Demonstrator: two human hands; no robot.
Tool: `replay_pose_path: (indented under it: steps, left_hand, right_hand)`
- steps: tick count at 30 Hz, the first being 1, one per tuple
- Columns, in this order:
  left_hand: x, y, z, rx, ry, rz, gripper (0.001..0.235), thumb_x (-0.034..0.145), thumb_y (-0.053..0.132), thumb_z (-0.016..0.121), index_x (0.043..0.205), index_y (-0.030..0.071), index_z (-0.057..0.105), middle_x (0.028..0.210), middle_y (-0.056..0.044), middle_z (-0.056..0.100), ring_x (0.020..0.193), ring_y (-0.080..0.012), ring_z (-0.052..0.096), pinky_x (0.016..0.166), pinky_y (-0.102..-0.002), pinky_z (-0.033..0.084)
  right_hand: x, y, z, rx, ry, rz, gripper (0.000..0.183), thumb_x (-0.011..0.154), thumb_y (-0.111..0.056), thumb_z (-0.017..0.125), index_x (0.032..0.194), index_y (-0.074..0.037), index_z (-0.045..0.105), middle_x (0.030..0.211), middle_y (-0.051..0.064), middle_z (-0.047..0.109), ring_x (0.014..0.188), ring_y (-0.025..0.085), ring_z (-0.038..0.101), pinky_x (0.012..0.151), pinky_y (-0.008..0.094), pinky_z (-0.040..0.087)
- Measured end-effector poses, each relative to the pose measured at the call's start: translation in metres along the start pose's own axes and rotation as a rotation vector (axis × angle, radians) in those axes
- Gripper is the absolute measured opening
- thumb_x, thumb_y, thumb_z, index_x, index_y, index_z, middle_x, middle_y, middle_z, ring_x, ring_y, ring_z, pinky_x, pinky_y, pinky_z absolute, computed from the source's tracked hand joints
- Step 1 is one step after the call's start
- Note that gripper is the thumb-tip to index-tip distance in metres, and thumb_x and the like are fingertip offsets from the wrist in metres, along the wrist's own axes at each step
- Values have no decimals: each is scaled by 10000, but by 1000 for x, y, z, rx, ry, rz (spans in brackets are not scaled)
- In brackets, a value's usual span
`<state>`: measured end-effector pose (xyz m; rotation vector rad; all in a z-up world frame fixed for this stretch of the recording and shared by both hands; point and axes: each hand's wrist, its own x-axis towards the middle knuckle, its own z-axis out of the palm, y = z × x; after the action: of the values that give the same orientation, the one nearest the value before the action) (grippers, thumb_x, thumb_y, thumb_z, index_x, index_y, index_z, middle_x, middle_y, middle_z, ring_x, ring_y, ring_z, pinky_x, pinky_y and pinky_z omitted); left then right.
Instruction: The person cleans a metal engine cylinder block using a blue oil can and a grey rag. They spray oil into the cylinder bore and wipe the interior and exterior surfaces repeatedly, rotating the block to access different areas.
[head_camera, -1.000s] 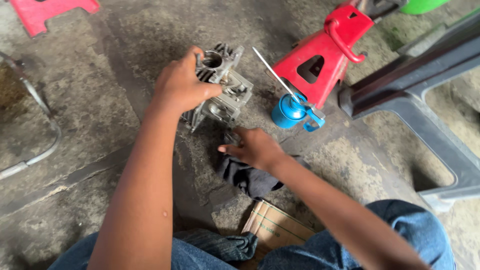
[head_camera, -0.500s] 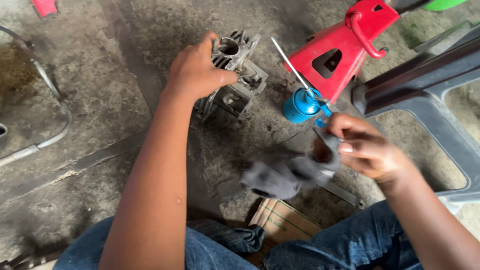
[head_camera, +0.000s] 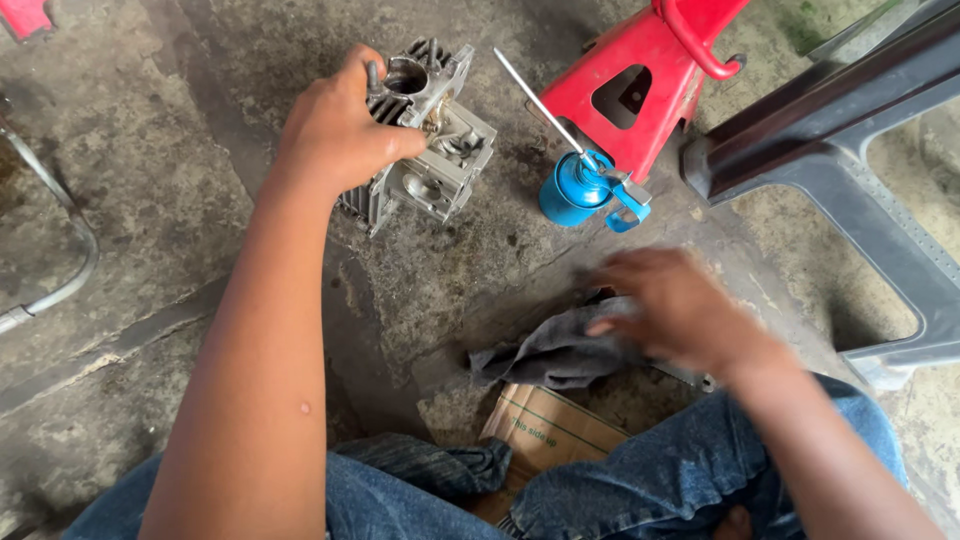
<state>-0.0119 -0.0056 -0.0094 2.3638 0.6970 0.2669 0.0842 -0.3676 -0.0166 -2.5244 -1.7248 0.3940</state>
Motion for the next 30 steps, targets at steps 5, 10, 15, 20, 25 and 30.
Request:
replay_pose_path:
  steps: [5, 10, 15, 20, 25, 30]
  left_hand:
    - [4, -8, 4, 9, 19, 19, 687, 670, 286, 793, 1283, 133, 522, 958, -186, 708, 884, -360, 698, 780, -493, 513]
    - [7, -13, 10, 26, 117, 154, 709, 640, 286, 839, 1261, 122, 539, 1008, -205, 701, 935, -400, 683, 767, -490, 513]
    - [3, -5, 1, 6, 12, 3, 686, 660, 290, 796, 1273, 134, 530, 960, -185, 721, 905, -369, 718, 790, -487, 526]
    - [1, 3, -4, 14, 36, 57, 741, 626, 304, 829, 1287, 142, 533, 954, -178, 723, 901, -366, 696, 785, -466, 529]
    - [3, 11, -14, -34, -45, -109, 730, 608, 291, 784, 1291, 150, 571, 941, -154, 747, 882, -297, 724, 794, -439, 539]
    - [13, 4, -17, -197, -59, -184, 581, 577, 321, 784, 1134, 169, 714, 977, -92, 747, 906, -242, 714, 801, -390, 524]
  right_hand:
    - [25, -96, 53, 15, 219, -249, 848, 679, -472, 786, 1405, -72, 607, 1348, 144, 659, 1245, 365, 595, 1035, 463, 463]
    - [32, -105, 77, -78, -250, -175, 386, 908, -83, 700, 1283, -47, 616, 1216, 138, 649, 1156, 319, 619, 973, 388, 516]
    - [33, -86, 62, 515, 293, -306, 268, 896, -77, 683, 1160, -35, 699, 1249, 157, 699, 1182, 324, 649, 971, 380, 528]
    - [31, -78, 52, 1546, 127, 28, 219, 1025, -169, 610, 1169, -58, 733, 1071, 111, 727, 1028, 197, 706, 945, 334, 580]
    - [76, -46, 44, 1429, 361, 392, 157, 1038, -167, 648, 1155, -63, 646, 764, 2, 553, 641, 88, 484, 533, 249, 385]
    - [104, -38, 43, 1325, 427, 379, 208, 1054, -142, 655, 1171, 16, 722, 785, -14, 523, 668, 77, 419, 580, 239, 361]
